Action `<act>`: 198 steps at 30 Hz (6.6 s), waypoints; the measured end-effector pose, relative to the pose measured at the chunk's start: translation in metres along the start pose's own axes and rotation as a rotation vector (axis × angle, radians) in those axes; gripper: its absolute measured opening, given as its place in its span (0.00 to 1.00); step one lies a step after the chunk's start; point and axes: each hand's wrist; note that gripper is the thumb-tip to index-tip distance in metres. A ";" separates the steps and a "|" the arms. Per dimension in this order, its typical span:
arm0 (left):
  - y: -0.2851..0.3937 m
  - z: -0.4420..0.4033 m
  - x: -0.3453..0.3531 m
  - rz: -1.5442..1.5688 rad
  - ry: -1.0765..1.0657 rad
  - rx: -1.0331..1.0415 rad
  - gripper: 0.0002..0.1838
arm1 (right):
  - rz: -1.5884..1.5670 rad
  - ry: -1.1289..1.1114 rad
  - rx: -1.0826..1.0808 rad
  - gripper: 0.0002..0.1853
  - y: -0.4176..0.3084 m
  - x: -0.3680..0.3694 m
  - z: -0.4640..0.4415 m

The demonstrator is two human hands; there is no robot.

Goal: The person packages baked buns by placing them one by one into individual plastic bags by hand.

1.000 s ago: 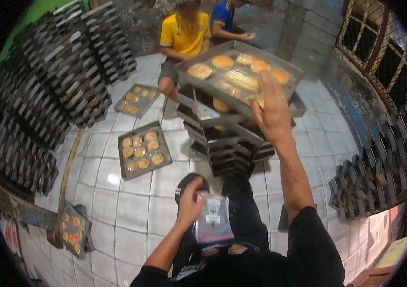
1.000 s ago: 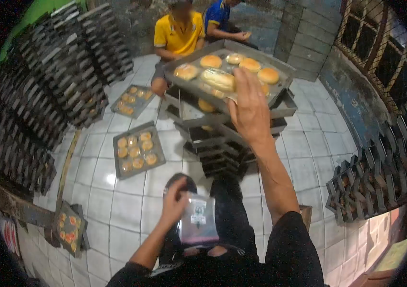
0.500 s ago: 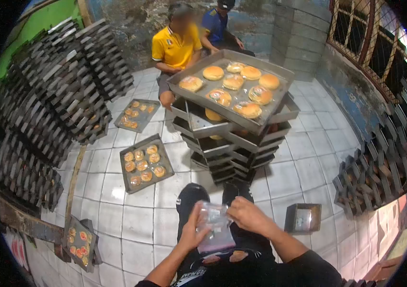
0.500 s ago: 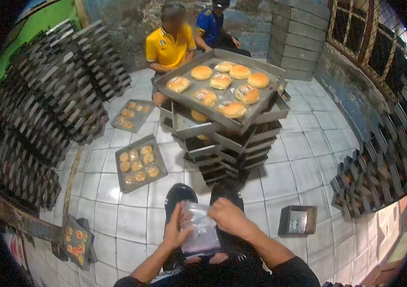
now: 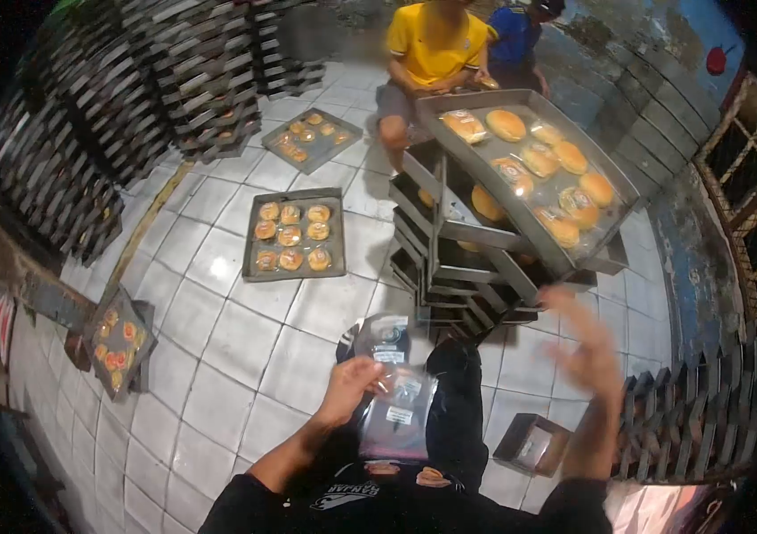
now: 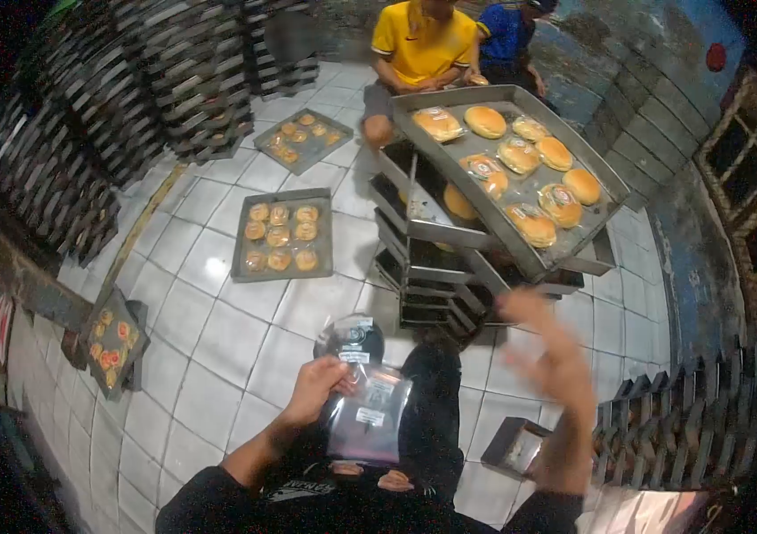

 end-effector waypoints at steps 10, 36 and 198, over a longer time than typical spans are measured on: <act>0.005 -0.009 0.018 0.020 0.132 -0.010 0.13 | 0.389 0.243 0.584 0.33 0.310 -0.140 -0.196; 0.063 -0.076 0.064 0.630 0.078 -0.152 0.15 | -0.277 0.209 -0.165 0.26 -0.027 0.171 0.029; 0.048 -0.058 0.014 0.587 0.159 -0.033 0.11 | -0.827 0.386 0.312 0.33 0.068 -0.034 -0.180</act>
Point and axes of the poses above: each hand's wrist, its own z-axis away from the middle knuckle, its own x-axis out of the palm, y = z × x, and after that the axes turned 7 degrees about y, right-handed
